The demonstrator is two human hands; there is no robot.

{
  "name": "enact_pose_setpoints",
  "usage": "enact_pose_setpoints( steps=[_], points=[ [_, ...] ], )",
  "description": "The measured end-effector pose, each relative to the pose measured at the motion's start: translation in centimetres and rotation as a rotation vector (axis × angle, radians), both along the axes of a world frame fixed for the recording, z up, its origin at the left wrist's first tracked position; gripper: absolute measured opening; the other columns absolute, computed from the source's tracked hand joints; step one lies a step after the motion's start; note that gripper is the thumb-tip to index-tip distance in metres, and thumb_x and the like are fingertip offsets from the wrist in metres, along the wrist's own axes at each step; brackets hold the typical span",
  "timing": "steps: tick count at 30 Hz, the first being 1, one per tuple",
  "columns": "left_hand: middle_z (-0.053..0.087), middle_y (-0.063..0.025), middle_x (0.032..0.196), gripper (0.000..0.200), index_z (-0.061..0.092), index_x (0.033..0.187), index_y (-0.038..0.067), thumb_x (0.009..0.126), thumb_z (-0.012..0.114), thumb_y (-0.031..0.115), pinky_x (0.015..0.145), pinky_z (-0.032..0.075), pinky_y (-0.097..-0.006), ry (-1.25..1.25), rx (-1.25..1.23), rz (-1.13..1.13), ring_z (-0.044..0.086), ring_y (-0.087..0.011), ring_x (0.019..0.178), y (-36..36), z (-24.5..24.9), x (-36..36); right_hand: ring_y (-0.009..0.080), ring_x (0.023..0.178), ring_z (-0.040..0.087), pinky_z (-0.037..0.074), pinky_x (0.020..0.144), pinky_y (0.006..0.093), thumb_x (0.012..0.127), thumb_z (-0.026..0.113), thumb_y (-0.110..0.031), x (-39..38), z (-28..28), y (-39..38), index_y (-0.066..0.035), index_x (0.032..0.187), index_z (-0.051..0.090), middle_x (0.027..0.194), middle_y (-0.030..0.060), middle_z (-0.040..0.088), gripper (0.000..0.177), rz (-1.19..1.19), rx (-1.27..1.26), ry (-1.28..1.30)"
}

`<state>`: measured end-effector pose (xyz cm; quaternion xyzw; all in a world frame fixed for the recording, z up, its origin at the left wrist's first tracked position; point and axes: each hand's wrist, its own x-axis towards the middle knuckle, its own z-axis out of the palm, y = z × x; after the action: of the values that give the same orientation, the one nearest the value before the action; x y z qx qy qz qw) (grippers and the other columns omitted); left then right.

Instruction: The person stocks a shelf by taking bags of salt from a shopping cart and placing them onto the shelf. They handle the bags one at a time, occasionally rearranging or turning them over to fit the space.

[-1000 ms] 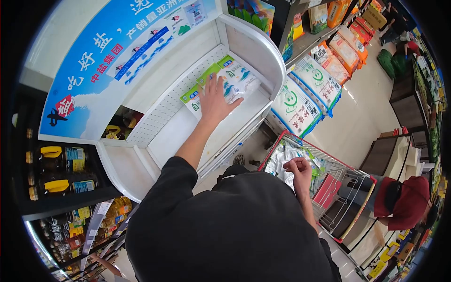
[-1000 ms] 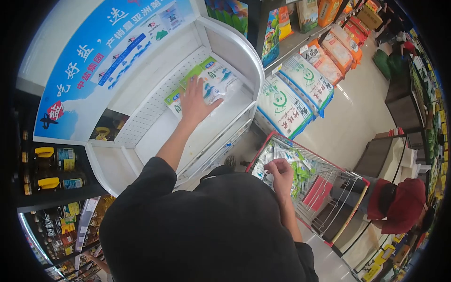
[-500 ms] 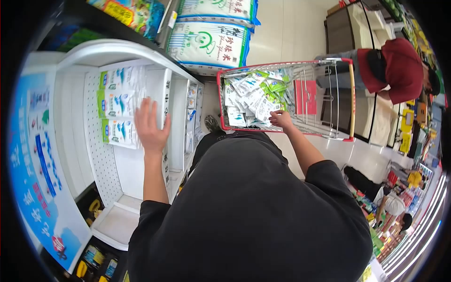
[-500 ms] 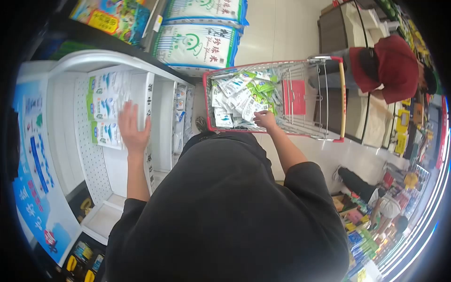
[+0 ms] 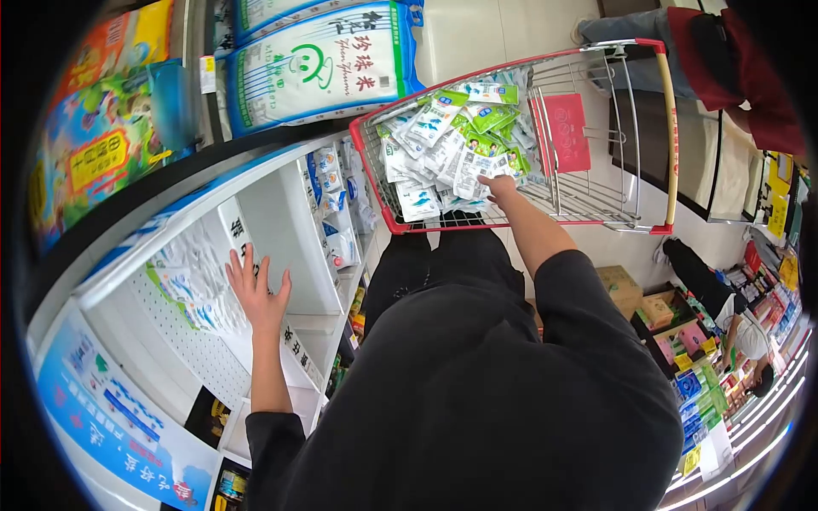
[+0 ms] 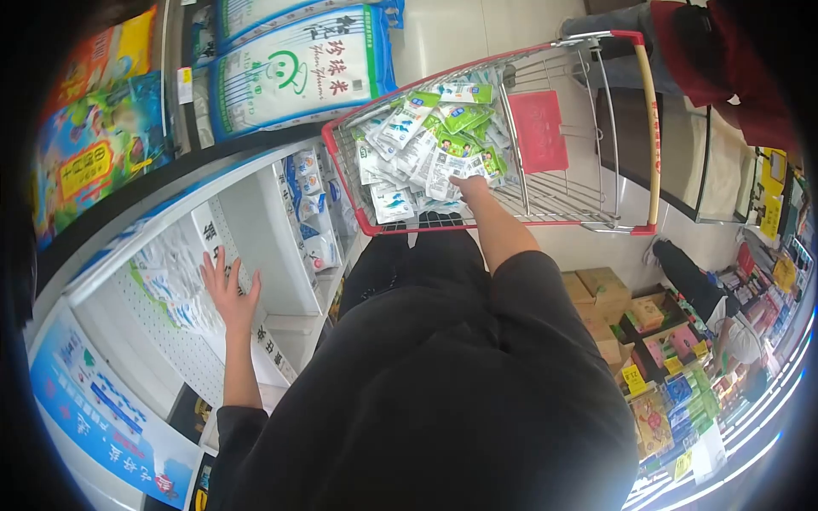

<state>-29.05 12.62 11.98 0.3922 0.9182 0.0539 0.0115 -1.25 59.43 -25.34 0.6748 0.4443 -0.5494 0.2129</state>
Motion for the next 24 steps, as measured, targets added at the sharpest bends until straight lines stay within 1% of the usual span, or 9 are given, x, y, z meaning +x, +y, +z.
enact_pose_setpoints(
  steps=[1,3,4,6,10,14,17,21,24],
  points=[
    [0.053,-0.0131,0.157,0.041,0.070,0.114,0.006,0.078,0.085,0.017,0.123,0.027,-0.0636,0.004,-0.012,0.004,0.035,-0.0442,0.153,0.1,0.0,0.0,0.0310,0.091,0.072,0.063,0.076,0.0447,0.079,0.093,-0.018,-0.5,-1.0,-0.4,-0.001,0.129,0.064,0.122,0.0163,0.069,0.060,-0.003,-0.013,-0.012],
    [0.053,-0.0132,0.157,0.040,0.070,0.113,0.007,0.078,0.085,0.018,0.123,0.027,-0.0635,0.003,-0.037,0.014,0.035,-0.0449,0.153,0.3,-0.1,0.0,0.0303,0.090,0.072,0.061,0.077,0.0448,0.077,0.095,-0.019,-1.8,-2.8,-1.6,0.002,0.123,0.067,0.120,0.0169,0.071,0.058,-0.171,-0.063,0.090],
    [0.054,-0.0132,0.156,0.039,0.070,0.112,0.007,0.078,0.085,0.017,0.123,0.027,-0.0638,0.008,-0.044,0.017,0.035,-0.0455,0.152,0.4,-0.1,0.0,0.0303,0.090,0.072,0.061,0.077,0.0448,0.077,0.095,-0.019,-2.4,-3.3,-2.0,0.002,0.123,0.067,0.120,0.0169,0.071,0.058,-0.168,-0.073,0.084],
    [0.055,-0.0133,0.156,0.038,0.070,0.111,0.007,0.077,0.084,0.017,0.123,0.027,-0.0640,0.013,-0.058,0.022,0.035,-0.0461,0.152,0.6,-0.3,-0.1,0.0294,0.096,0.074,0.061,0.081,0.0437,0.073,0.098,-0.024,-3.5,-4.0,-2.6,0.010,0.116,0.069,0.112,0.0197,0.075,0.062,-0.190,0.041,0.000],
    [0.056,-0.0132,0.155,0.034,0.070,0.108,0.006,0.078,0.083,0.016,0.122,0.029,-0.0640,0.027,-0.051,0.007,0.036,-0.0460,0.152,0.6,-0.3,-0.4,0.0297,0.100,0.075,0.061,0.082,0.0405,0.071,0.099,-0.024,-4.4,-4.9,-3.5,0.014,0.117,0.067,0.111,0.0213,0.075,0.067,-0.278,0.052,0.043],
    [0.056,-0.0132,0.154,0.031,0.069,0.105,0.006,0.078,0.082,0.015,0.121,0.032,-0.0631,0.031,-0.049,0.004,0.037,-0.0461,0.151,0.5,-0.1,-0.3,0.0309,0.092,0.074,0.061,0.074,0.0422,0.074,0.098,-0.017,-4.0,-3.8,-2.6,0.010,0.116,0.068,0.115,0.0190,0.074,0.058,-0.348,0.056,0.067],
    [0.057,-0.0127,0.153,0.028,0.069,0.102,0.005,0.078,0.081,0.014,0.120,0.033,-0.0630,0.036,-0.036,0.000,0.038,-0.0466,0.150,0.6,0.1,-0.3,0.0328,0.096,0.075,0.064,0.080,0.0465,0.081,0.091,-0.010,-2.3,-4.2,-2.5,0.008,0.121,0.066,0.117,0.0188,0.074,0.051,-0.467,-0.035,0.245],
    [0.058,-0.0125,0.152,0.025,0.069,0.099,0.005,0.078,0.081,0.013,0.120,0.033,-0.0626,0.029,-0.013,0.009,0.038,-0.0462,0.150,0.4,0.1,-0.2,0.0333,0.099,0.074,0.064,0.084,0.0483,0.082,0.089,-0.005,-3.7,-1.3,-2.0,0.008,0.126,0.063,0.120,0.0198,0.072,0.052,-0.382,0.004,0.171],
    [0.058,-0.0124,0.151,0.024,0.069,0.098,0.004,0.079,0.080,0.013,0.120,0.034,-0.0621,0.018,0.000,0.013,0.038,-0.0458,0.150,0.6,0.2,-0.1,0.0337,0.102,0.073,0.064,0.085,0.0485,0.085,0.085,-0.001,-3.5,-2.8,-2.5,0.008,0.130,0.059,0.122,0.0205,0.071,0.052,-0.429,0.040,0.244]
  ],
)
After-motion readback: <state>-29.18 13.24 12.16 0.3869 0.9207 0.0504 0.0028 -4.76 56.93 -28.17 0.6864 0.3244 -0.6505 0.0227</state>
